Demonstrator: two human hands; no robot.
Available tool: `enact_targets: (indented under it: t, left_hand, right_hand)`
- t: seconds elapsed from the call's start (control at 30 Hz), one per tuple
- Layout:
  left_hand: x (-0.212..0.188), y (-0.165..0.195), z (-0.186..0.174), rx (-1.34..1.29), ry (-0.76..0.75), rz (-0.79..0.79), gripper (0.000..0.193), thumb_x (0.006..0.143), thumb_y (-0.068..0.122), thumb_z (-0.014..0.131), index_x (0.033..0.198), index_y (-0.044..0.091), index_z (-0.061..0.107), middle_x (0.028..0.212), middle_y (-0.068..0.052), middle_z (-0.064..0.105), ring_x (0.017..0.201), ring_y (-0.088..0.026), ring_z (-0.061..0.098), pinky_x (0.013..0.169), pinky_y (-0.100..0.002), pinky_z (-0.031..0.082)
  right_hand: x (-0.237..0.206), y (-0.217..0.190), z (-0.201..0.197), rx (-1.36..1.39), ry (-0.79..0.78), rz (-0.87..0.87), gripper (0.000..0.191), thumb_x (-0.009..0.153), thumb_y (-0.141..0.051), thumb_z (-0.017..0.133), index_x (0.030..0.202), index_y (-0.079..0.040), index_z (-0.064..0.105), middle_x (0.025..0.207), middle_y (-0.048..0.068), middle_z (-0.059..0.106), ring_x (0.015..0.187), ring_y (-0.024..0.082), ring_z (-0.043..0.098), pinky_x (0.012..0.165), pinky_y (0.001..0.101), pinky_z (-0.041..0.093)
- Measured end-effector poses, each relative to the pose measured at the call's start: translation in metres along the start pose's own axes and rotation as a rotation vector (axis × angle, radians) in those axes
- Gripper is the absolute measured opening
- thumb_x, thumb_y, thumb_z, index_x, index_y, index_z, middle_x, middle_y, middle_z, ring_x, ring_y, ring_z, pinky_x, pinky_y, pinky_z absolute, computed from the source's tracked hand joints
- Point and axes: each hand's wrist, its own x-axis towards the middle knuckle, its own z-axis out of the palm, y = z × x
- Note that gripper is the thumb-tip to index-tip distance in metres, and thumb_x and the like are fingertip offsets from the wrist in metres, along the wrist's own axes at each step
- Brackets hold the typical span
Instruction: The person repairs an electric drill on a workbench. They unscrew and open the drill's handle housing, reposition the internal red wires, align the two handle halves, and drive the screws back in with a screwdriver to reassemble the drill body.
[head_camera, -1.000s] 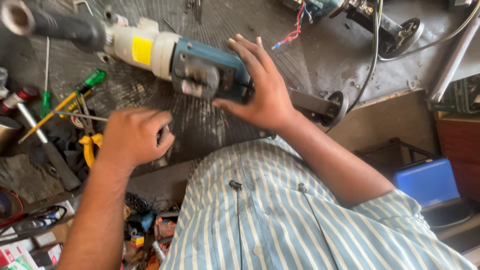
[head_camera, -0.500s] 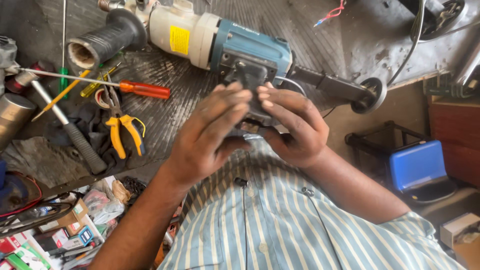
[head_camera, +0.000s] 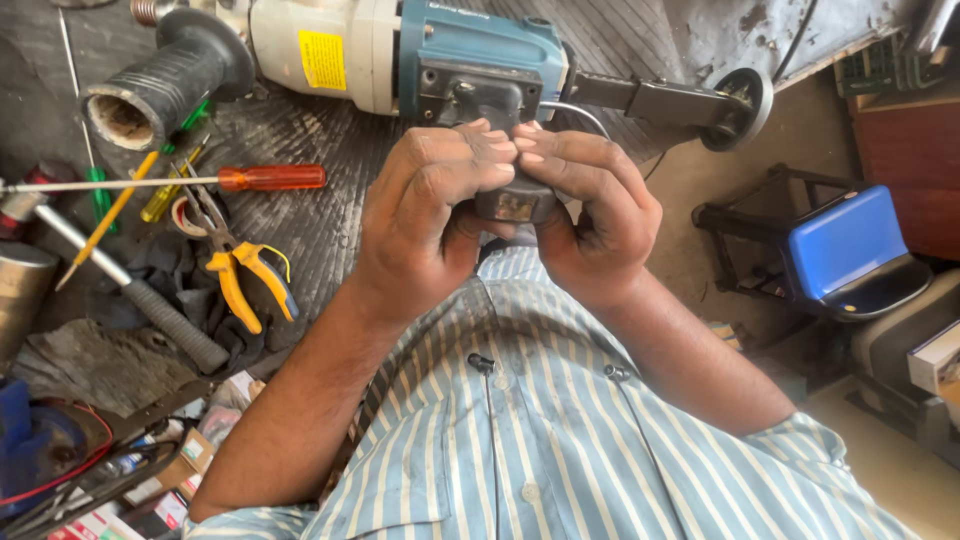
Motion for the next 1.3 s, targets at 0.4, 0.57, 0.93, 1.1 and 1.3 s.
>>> enact_targets:
  t: [0.4, 0.57, 0.93, 1.1, 1.3]
  left_hand:
    - [-0.071, 0.004, 0.001, 0.17, -0.167, 0.114, 0.032, 0.097, 0.004, 0.077, 0.124, 0.013, 0.064, 0.12, -0.003, 0.061, 0.124, -0.022, 0.063, 0.116, -0.049, 0.054]
    - [-0.134, -0.01, -0.008, 0.249, -0.277, 0.204, 0.023, 0.097, 0.017, 0.073, 0.119, 0.019, 0.069, 0.12, 0.005, 0.064, 0.121, -0.016, 0.063, 0.115, -0.052, 0.047]
    - [-0.157, -0.055, 0.008, 0.584, -0.208, 0.366, 0.016, 0.108, 0.029, 0.07, 0.123, 0.036, 0.07, 0.125, 0.016, 0.064, 0.125, -0.005, 0.057, 0.116, -0.043, 0.023]
    - [-0.144, -0.057, 0.016, 0.616, -0.295, 0.231, 0.021, 0.105, 0.024, 0.066, 0.121, 0.03, 0.077, 0.124, 0.015, 0.071, 0.124, -0.004, 0.06, 0.115, -0.041, 0.025]
    - [-0.148, -0.032, 0.016, 0.634, -0.286, 0.081, 0.022, 0.101, 0.021, 0.067, 0.12, 0.025, 0.078, 0.128, 0.01, 0.072, 0.122, -0.008, 0.061, 0.111, -0.04, 0.028]
  right_hand:
    - [-0.068, 0.0, 0.005, 1.358, -0.075, 1.339, 0.042, 0.094, -0.028, 0.064, 0.124, 0.001, 0.059, 0.111, 0.013, 0.069, 0.102, 0.026, 0.069, 0.087, 0.041, 0.061]
    - [-0.074, 0.0, 0.036, 1.475, -0.139, 1.545, 0.045, 0.105, -0.029, 0.064, 0.132, 0.004, 0.055, 0.11, 0.012, 0.067, 0.099, 0.022, 0.065, 0.082, 0.0359, 0.057]
    - [-0.069, 0.05, 0.079, 1.129, -0.263, 1.386, 0.04, 0.097, -0.024, 0.068, 0.128, 0.001, 0.059, 0.082, 0.001, 0.059, 0.071, 0.013, 0.061, 0.063, 0.0259, 0.053]
    - [-0.057, 0.084, 0.073, 1.093, -0.359, 1.353, 0.034, 0.095, -0.023, 0.072, 0.116, 0.001, 0.061, 0.085, 0.003, 0.062, 0.068, 0.013, 0.061, 0.054, 0.0258, 0.052]
    - [-0.064, 0.075, 0.062, 1.131, -0.366, 1.371, 0.025, 0.096, -0.021, 0.072, 0.108, -0.004, 0.057, 0.092, 0.005, 0.064, 0.075, 0.013, 0.063, 0.056, 0.0262, 0.052]
